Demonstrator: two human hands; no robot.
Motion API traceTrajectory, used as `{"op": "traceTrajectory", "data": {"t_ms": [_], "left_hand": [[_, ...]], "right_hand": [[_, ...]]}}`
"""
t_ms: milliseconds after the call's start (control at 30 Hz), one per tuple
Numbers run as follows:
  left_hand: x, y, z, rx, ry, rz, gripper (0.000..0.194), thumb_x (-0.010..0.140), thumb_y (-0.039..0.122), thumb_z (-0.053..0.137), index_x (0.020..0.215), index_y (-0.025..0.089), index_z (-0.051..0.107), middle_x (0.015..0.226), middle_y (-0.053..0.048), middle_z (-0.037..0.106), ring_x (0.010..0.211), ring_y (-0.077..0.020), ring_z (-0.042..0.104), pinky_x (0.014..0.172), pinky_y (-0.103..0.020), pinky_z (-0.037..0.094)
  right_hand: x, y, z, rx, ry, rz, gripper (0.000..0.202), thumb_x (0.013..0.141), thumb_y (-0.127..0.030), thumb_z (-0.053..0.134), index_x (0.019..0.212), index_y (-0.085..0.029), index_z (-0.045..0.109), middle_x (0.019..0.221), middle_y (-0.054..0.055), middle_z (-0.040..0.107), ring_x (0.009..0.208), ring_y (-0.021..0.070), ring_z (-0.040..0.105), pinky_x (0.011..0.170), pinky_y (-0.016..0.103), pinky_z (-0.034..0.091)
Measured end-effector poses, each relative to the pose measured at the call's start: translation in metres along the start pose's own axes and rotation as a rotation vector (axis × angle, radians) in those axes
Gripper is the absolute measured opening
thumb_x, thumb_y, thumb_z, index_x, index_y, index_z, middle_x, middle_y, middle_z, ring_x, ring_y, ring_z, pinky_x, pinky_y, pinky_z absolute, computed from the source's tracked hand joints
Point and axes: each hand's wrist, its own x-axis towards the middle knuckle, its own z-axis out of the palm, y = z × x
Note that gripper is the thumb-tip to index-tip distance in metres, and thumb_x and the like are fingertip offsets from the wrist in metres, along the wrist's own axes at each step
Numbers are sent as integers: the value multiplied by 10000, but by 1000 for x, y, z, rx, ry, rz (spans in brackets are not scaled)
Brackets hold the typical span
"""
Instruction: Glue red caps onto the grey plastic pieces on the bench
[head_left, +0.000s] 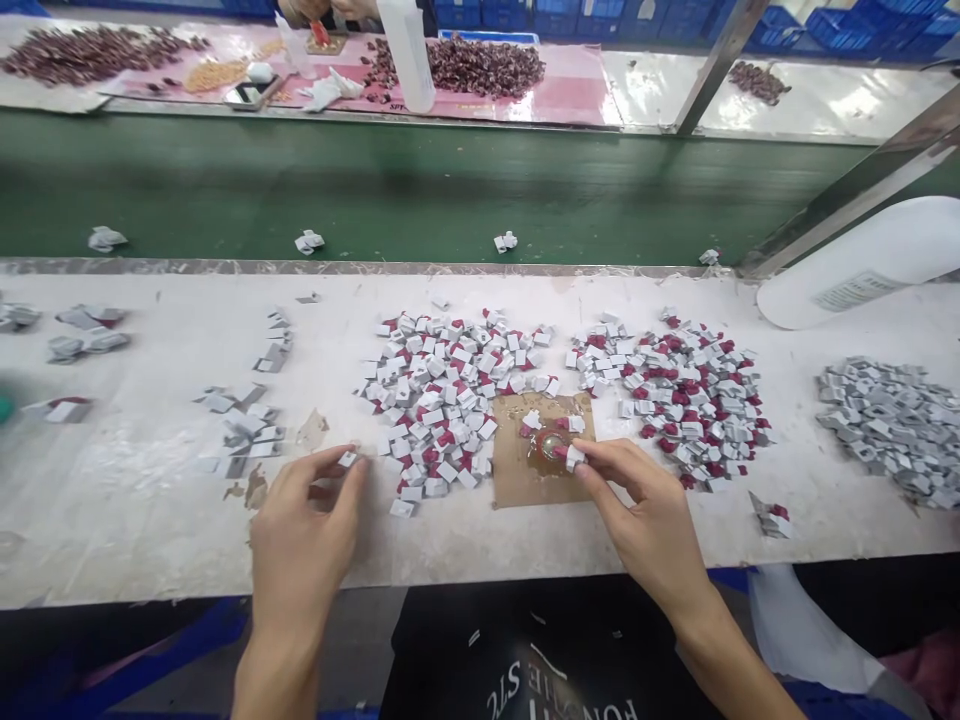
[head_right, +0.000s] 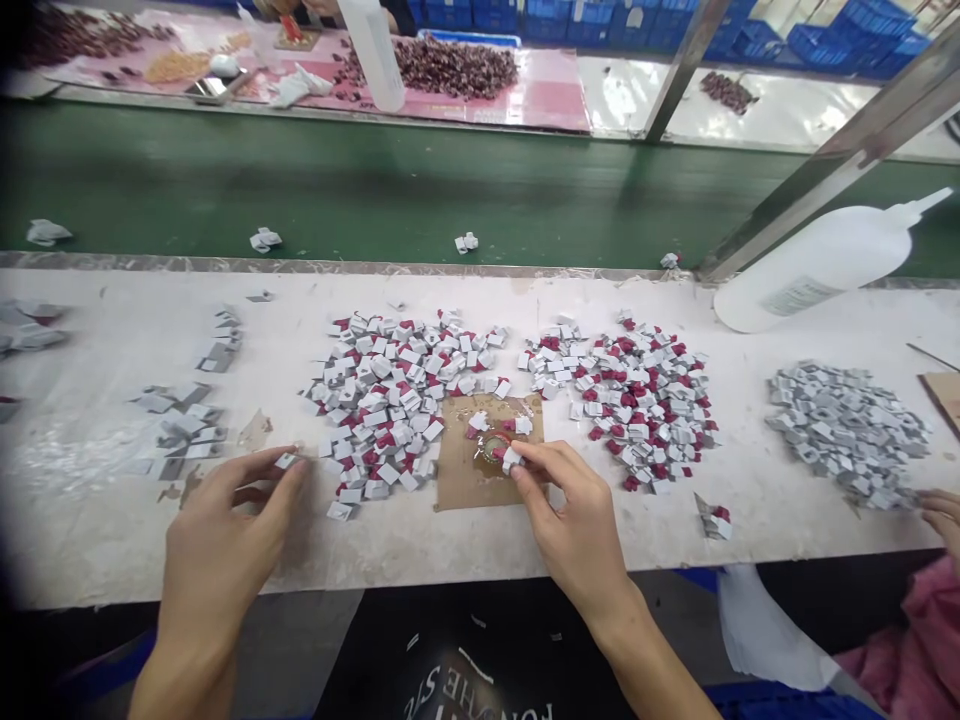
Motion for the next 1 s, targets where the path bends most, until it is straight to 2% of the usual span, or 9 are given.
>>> {"op": "traceTrajectory", "data": {"t_ms": [100, 200, 267, 367, 433, 533, 667, 800, 1000], "left_hand": [[-9, 12, -2, -141, 5, -42, 284, 959, 549, 825, 1151, 341, 808, 1147, -27, 828, 998, -343, 788, 920, -509, 665], [-22, 35, 3, -347, -21, -8, 328, 899, 540, 944, 1119, 320, 839, 1045, -22, 846, 1000, -324, 815, 931, -473, 709], [-30, 57, 12, -503, -157, 17, 333, 889, 518, 982, 1115, 304, 864, 1011, -29, 858, 986, -297, 832, 919, -430, 733], [-39, 91, 30, -724, -502, 67, 288, 953, 489, 960, 1144, 291, 876, 1085, -47, 889, 1005, -265, 860, 927, -393, 749], [-44, 109, 43, -848, -688, 103, 244, 1001, 469, 925, 1145, 281, 868, 1124, -57, 901, 1023, -258, 876, 937, -387, 755], [-49, 125, 57, -950, -844, 96, 199, 1040, 430, 891, 1162, 279, 847, 1170, -63, 912, 1097, -268, 891, 972, -390, 754], [-51, 128, 65, -957, -913, 105, 154, 1063, 376, 862, 1183, 282, 844, 1162, -60, 915, 1116, -267, 898, 1005, -391, 748], [-49, 127, 67, -953, -931, 115, 120, 1067, 344, 857, 1173, 289, 848, 1164, -46, 916, 1121, -247, 899, 1017, -364, 742], [-48, 128, 66, -950, -901, 141, 84, 1035, 295, 872, 1118, 285, 864, 1162, -44, 904, 1090, -234, 894, 1006, -353, 747]], "right_hand": [[-2, -3, -2, 26, 16, 10, 176, 1098, -361, 810, 1210, -302, 934, 1068, 73, 871, 978, 250, 848, 842, 360, 726], [-4, -6, -6, 158, 24, 81, 164, 1075, -374, 863, 1209, -339, 951, 1082, 56, 876, 1009, 239, 858, 874, 343, 743], [-2, -7, -8, 294, 22, 142, 177, 1056, -414, 905, 1210, -346, 958, 1109, 56, 889, 1027, 245, 875, 931, 369, 761], [4, -10, -10, 503, 52, 212, 286, 987, -493, 981, 1241, -364, 959, 1121, 39, 887, 1010, 258, 892, 962, 431, 789], [8, -13, -10, 580, 67, 228, 324, 950, -522, 1010, 1243, -391, 962, 1113, 24, 884, 1026, 274, 898, 970, 473, 803], [11, -16, -11, 599, 54, 225, 260, 948, -532, 1011, 1166, -396, 978, 1106, 31, 917, 1053, 298, 909, 1023, 526, 795], [8, -13, -12, 610, 51, 220, 225, 975, -527, 993, 1148, -383, 978, 1121, 49, 942, 1059, 304, 916, 1060, 553, 776], [5, -6, -11, 581, 61, 218, 245, 998, -541, 969, 1175, -372, 972, 1173, 61, 937, 1113, 315, 906, 1072, 545, 762], [6, -7, -10, 473, 37, 148, 169, 1061, -419, 914, 1217, -385, 970, 1110, 45, 909, 1081, 250, 890, 948, 352, 738]]}}
